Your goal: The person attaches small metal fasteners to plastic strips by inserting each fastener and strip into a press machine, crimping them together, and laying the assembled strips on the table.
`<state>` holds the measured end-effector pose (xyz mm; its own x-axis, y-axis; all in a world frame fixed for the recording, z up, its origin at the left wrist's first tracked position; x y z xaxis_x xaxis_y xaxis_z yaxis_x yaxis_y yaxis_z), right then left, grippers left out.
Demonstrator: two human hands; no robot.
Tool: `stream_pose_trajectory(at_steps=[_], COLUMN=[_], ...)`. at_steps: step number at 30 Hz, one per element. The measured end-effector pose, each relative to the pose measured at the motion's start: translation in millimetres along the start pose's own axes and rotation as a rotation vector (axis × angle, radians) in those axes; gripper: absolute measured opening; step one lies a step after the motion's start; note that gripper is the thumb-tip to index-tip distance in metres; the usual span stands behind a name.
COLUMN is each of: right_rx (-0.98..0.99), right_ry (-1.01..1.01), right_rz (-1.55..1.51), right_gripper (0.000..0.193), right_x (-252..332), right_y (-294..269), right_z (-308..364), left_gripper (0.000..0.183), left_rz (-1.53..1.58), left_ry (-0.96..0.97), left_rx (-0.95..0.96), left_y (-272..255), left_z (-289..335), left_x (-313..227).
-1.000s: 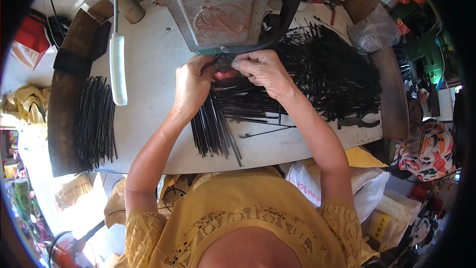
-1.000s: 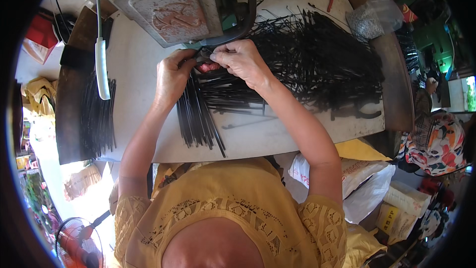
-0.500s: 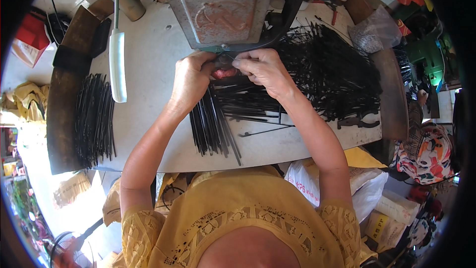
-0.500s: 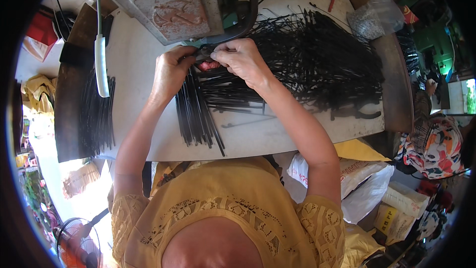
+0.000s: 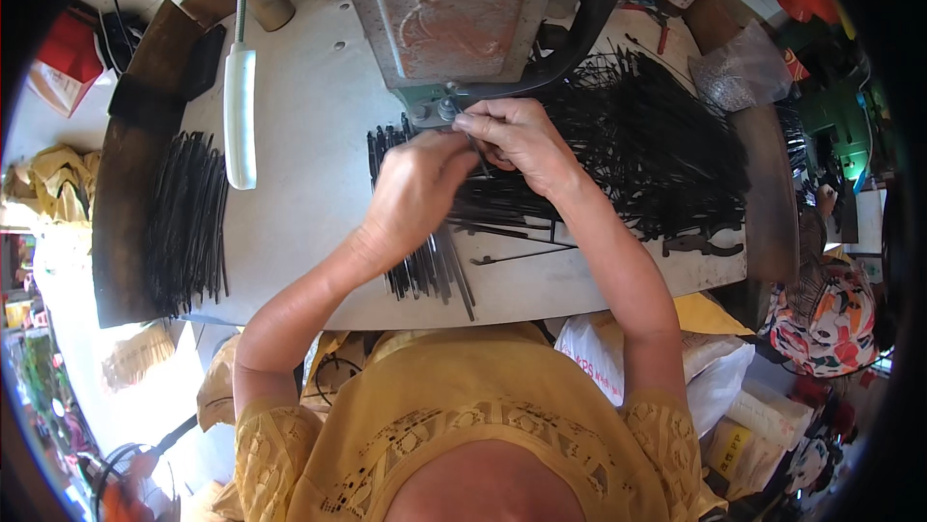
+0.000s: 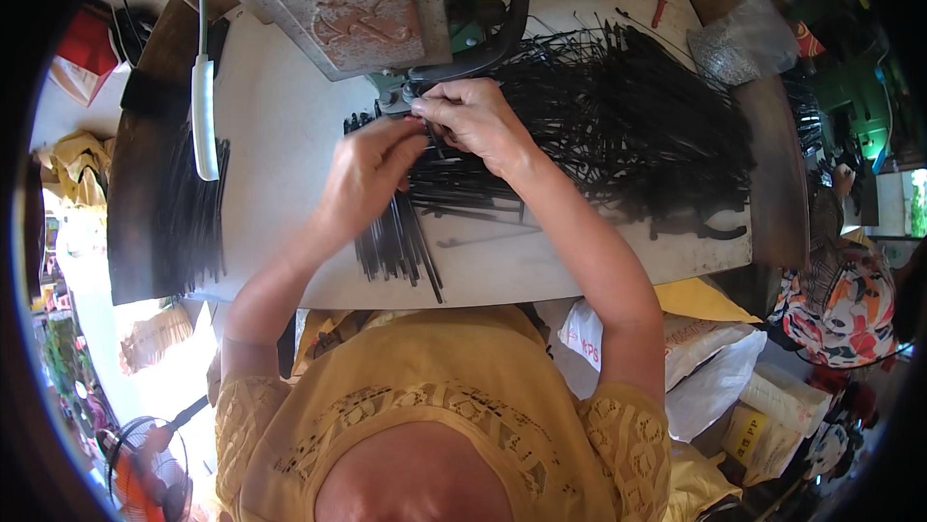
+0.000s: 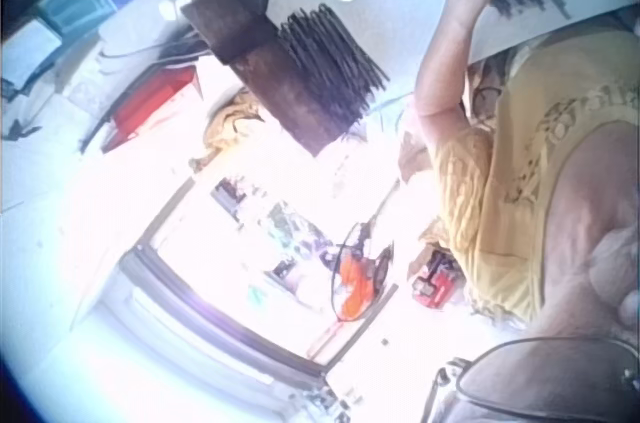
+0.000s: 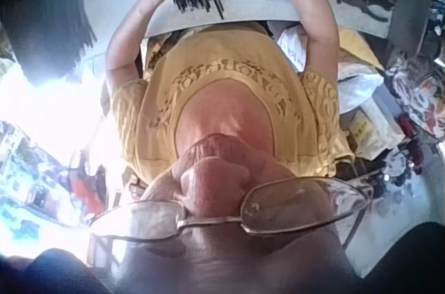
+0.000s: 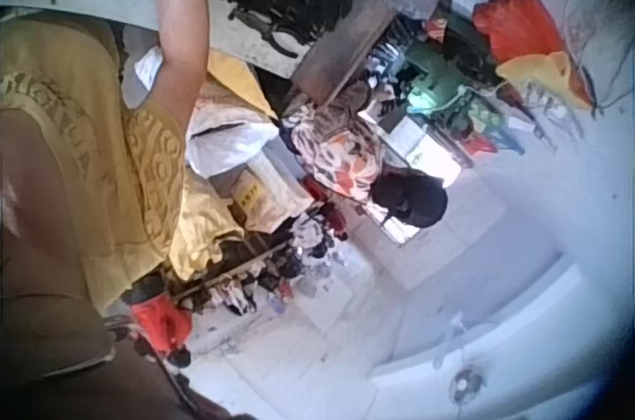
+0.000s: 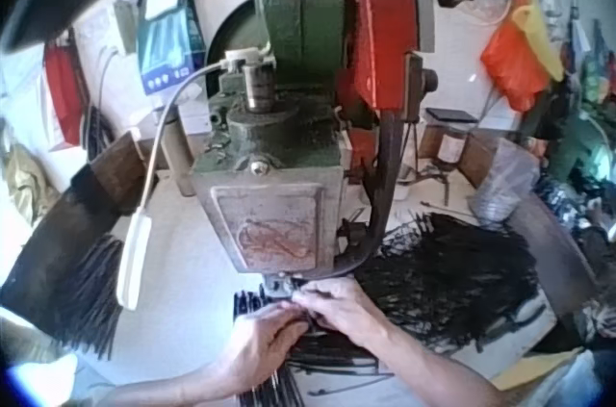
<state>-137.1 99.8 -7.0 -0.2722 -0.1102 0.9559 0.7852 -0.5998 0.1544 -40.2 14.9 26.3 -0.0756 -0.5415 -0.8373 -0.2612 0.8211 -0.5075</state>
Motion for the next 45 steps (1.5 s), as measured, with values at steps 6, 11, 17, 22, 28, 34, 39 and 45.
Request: stream_pose_trajectory(at_steps=[6,11,17,22,28,34,39,45], right_rx=[-0.019,-0.002,-0.064,-0.084,-0.309,-0.288,-0.283,-0.29], right_ry=[-0.04,-0.031,-0.086,-0.053,-0.158,-0.155,-0.184,-0.24], right_rz=[0.027,0.012,0.015,0.023,-0.193,-0.473,-0.577,-0.61], right_gripper=[0.019,0.019,0.02,0.019,0.013,0.01,0.013,0.018], right_x=[5,3,6,3,2,-3,-6,-9], right_y=[-4,-1,-6,-15,-42,-25,-13,-9], right_z=[3,-1,4,4,4,4,1,-2], left_gripper=[0.011,0.018,0.017,0.01,0.017,0.021,0.022,0.022], left_rz=[-0.383,-0.7,-0.573,-0.121,-0.093,-0.247,-0.285,-0.281], left_ry=[-0.187,-0.364,-0.432,-0.375,-0.165,-0.047,-0.023,-0.037], left_rx=[-0.124,-0.126,-0.117,-0.122,-0.159,-0.152,-0.163,-0.156], left_y=[-37,-59,-68,-58,-40,-27,-25,-28], left_z=[26,29,29,23,7,-6,-6,-3], left_x=[23,79,85,63,36,25,22,21])
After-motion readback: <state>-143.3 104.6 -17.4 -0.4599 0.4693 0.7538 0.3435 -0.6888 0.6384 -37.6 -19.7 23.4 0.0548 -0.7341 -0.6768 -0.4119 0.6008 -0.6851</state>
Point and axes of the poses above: each hand's wrist, its own z-axis away from the middle knuckle, its own y-axis out of the palm, x = y × z, the point moved 5 cm from there along -z, towards the middle knuckle, and after that the axes turned 4 degrees about x, right-handed, at the moved point
